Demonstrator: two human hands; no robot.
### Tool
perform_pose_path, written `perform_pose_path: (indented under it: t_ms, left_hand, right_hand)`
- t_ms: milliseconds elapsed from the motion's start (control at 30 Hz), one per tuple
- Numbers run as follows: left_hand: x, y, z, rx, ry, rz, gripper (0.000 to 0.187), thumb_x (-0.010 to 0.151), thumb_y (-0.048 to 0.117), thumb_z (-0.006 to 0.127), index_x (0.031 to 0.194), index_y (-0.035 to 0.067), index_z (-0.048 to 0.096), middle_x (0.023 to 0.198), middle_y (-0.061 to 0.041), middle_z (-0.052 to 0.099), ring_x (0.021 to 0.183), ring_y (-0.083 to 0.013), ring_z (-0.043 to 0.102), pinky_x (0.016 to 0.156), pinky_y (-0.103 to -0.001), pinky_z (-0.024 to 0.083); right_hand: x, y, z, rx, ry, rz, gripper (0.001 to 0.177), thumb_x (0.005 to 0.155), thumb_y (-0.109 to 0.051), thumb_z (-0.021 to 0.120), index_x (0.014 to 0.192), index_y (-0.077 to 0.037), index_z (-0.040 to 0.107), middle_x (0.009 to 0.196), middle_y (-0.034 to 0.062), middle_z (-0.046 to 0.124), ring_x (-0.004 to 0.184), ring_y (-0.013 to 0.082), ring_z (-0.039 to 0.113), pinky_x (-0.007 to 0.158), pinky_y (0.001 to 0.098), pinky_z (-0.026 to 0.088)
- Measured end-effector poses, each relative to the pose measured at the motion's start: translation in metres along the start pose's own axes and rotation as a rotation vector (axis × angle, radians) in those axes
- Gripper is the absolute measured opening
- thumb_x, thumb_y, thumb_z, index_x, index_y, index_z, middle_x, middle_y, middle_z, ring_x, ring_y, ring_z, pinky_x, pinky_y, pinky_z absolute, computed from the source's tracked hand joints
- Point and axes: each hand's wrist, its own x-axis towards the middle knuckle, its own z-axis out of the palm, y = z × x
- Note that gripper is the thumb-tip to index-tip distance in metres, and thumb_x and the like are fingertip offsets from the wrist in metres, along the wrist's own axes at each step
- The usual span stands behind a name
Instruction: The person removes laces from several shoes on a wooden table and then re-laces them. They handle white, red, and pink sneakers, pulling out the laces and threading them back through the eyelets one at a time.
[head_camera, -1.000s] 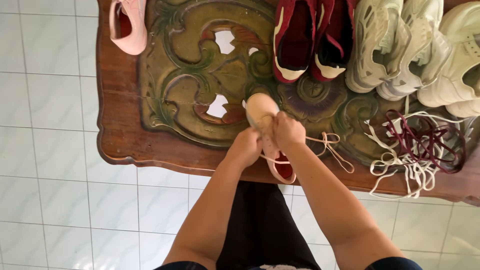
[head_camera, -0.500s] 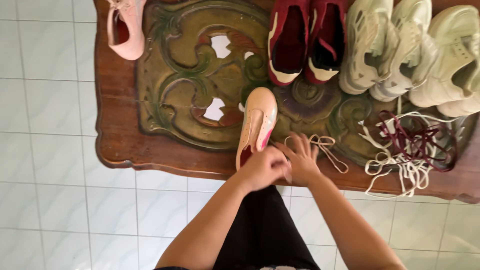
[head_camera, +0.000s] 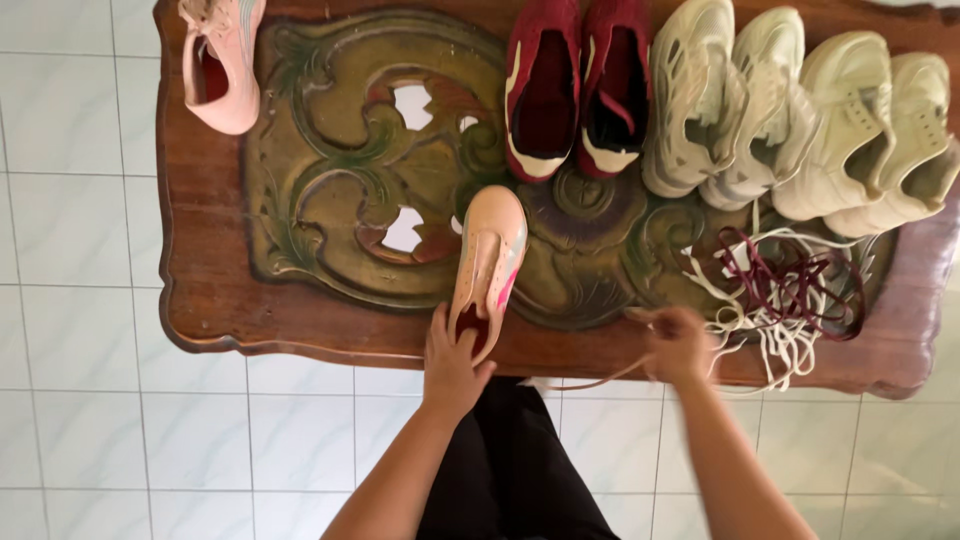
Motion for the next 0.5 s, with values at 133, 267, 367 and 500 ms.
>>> perform_pose_path:
  t_ms: [133, 267, 367, 500]
  left_hand:
    - [0.004, -0.016, 0.014, -0.116, -0.138, -0.149, 0.031, 0.077, 0.022, 0.085, 0.086, 0.000, 0.066, 0.150, -0.026, 0.038, 0.121, -0.0449, 0.053, 0.096, -0.047, 0.049]
    - [0.014, -0.010, -0.005, -0.219, -0.062, -0.148, 0.032, 0.081, 0.022, 0.081, 0.082, -0.002, 0.061, 0.138, -0.024, 0.052, 0.103, -0.0447, 0.064, 0.084, -0.047, 0.054]
    - [0.030, 0.002, -0.031, -0.177, 0.037, -0.179, 0.030, 0.083, 0.022, 0.082, 0.083, 0.000, 0.062, 0.117, -0.027, 0.056, 0.095, -0.0491, 0.062, 0.080, -0.052, 0.053]
    - [0.093, -0.001, -0.058, -0.132, 0.240, -0.084, 0.030, 0.084, 0.018, 0.079, 0.085, -0.003, 0.058, 0.115, -0.028, 0.056, 0.092, -0.0494, 0.062, 0.075, -0.052, 0.054]
  right_hand:
    - [0.007, 0.036, -0.139, -0.240, 0.367, -0.265, 0.025, 0.084, 0.000, 0.080, 0.108, -0.003, 0.075, 0.099, 0.0090, 0.073, 0.086, 0.0178, 0.069, 0.078, 0.0301, 0.056]
    - [0.038, 0.048, -0.218, -0.174, 0.477, -0.078, 0.011, 0.100, -0.007, 0.073, 0.108, -0.001, 0.070, 0.107, 0.0102, 0.075, 0.093, 0.0194, 0.067, 0.090, 0.0373, 0.059]
    - [0.051, 0.047, -0.236, -0.392, 0.460, -0.055, 0.065, 0.082, -0.025, 0.092, 0.134, 0.002, 0.064, 0.143, 0.0230, 0.058, 0.125, 0.0387, 0.055, 0.099, 0.0536, 0.048]
    - [0.051, 0.045, -0.213, -0.418, 0.399, 0.082, 0.081, 0.076, -0.032, 0.091, 0.146, -0.006, 0.059, 0.159, 0.0279, 0.035, 0.142, 0.0453, 0.024, 0.110, 0.0615, 0.030]
